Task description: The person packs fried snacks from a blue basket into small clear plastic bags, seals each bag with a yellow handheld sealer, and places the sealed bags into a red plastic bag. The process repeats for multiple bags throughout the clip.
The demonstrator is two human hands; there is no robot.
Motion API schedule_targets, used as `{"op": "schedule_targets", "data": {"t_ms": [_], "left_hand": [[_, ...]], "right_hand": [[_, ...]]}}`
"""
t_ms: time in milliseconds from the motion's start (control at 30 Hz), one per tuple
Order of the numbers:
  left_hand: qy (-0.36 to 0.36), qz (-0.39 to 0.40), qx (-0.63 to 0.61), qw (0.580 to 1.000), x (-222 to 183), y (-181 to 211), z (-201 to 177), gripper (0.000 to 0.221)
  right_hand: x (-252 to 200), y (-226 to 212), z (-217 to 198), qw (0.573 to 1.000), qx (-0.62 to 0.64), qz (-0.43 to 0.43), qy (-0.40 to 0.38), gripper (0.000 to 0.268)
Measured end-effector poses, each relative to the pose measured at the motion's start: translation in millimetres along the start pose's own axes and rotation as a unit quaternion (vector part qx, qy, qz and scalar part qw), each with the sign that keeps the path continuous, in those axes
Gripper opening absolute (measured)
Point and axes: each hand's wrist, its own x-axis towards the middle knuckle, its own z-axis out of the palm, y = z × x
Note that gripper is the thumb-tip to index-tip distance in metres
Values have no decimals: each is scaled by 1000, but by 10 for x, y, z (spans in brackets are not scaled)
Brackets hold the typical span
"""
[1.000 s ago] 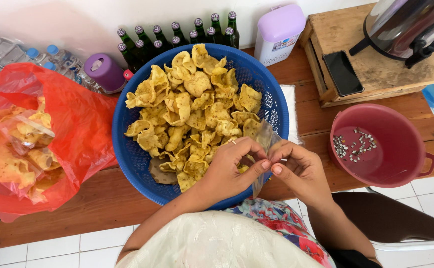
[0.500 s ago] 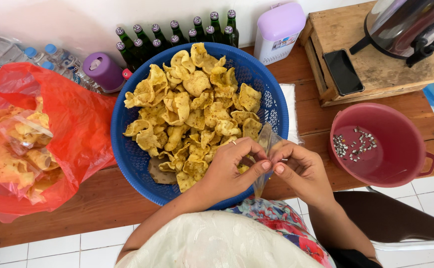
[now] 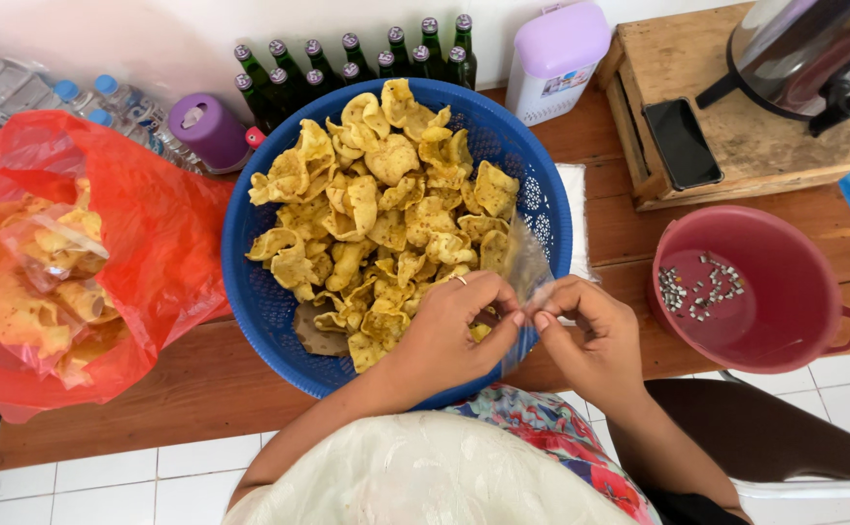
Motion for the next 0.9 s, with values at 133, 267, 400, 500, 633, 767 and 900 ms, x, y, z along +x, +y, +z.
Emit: {"op": "schedule_targets", "data": {"t_ms": [133,267,400,500,633,767,900], "left_hand": [[29,15,103,994,-46,-103,-10,13],[-32,102,272,956,-135,-226,-78,19],[-118,143,310,932,-163,-353,-108,24],[-150,166,271,936,-183,-398,-231,19],[-151,144,157,965,-78,-411,-427,7],[-184,166,54,967,75,-261,-590,7],[-202,179,-7,963,217,-88,-763,6]], "right_hand": [[28,11,85,984,-141,-72,78,14],[85,45,39,986,-149,-50,59,19],[135,-6,-88,983,-164,-49,-73,13],[247,-146,-180,953,-230,-94,-174,25],[388,-401,-250,905,-281,-237,-215,42],[521,-621,-290,823,-347,-388,-226,43],[699,-737,-263,796,-333,-431,-265,24]]}}
